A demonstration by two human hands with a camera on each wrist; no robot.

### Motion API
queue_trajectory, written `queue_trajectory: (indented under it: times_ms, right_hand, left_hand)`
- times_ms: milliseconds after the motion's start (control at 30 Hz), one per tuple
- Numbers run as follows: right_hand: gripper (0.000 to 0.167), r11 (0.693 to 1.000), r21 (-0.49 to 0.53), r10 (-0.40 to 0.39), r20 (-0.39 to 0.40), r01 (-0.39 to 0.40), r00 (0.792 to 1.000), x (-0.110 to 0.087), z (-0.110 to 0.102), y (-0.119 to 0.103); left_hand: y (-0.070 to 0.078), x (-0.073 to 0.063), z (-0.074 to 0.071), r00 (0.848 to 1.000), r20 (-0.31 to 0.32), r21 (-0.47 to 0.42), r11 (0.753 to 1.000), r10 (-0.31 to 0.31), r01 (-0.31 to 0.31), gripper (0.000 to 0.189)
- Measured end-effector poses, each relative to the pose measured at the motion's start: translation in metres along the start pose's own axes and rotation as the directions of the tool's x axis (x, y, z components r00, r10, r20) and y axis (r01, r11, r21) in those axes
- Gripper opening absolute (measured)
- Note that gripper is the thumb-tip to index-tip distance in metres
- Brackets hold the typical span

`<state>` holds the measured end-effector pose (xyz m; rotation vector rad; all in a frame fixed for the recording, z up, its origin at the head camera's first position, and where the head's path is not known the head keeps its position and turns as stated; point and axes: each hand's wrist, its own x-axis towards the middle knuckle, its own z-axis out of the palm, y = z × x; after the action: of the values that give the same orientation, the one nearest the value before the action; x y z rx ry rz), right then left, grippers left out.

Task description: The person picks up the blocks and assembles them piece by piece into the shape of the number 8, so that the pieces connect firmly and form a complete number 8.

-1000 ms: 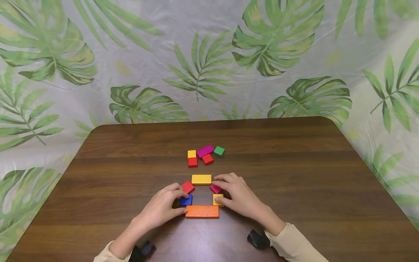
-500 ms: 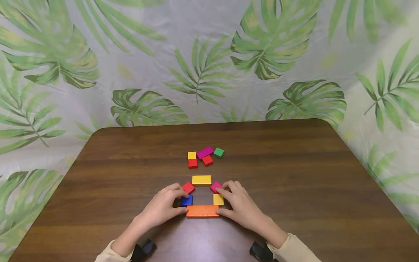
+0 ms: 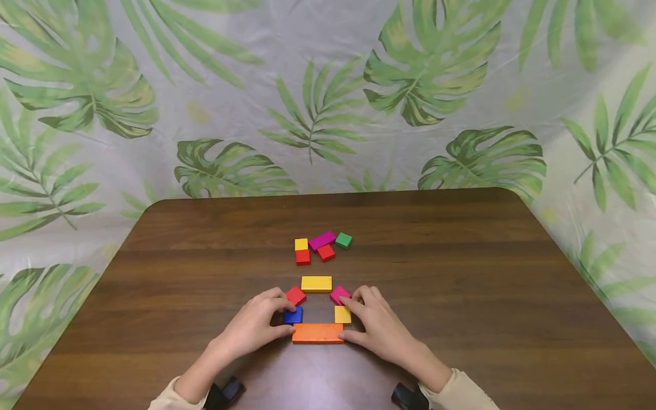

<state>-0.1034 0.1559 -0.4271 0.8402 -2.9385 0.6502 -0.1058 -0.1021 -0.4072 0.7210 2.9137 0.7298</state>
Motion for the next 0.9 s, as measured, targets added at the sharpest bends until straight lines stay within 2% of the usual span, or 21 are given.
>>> queue_trajectory:
  times_ms: [200, 667, 900]
  right_hand:
    - [0.059, 1.000, 0.002, 0.010, 0.003, -0.010, 1.000, -0.0005, 0.0003, 0.0019]
    - [0.058, 0.995, 0.097, 0.020, 0.026, -0.022, 0.999, 0.0018, 0.0022, 0.0060]
    - [0.057, 0.993, 0.115, 0.032, 0.041, -0.037, 0.999, 0.0014, 0.0023, 0.0059]
  left_hand:
    - [-0.0006, 0.0004, 0.0008, 1.000, -0.001, -0.027, 1.000, -0.002, 0.002, 0.026]
    - [-0.0032, 0.0007, 0.0015, 1.000, -0.015, -0.026, 1.000, -0.007, 0.006, 0.025]
    - [-0.0062, 0.0016, -0.0057, 0.999, -0.048, -0.112, 0.994, -0.005, -0.001, 0.023]
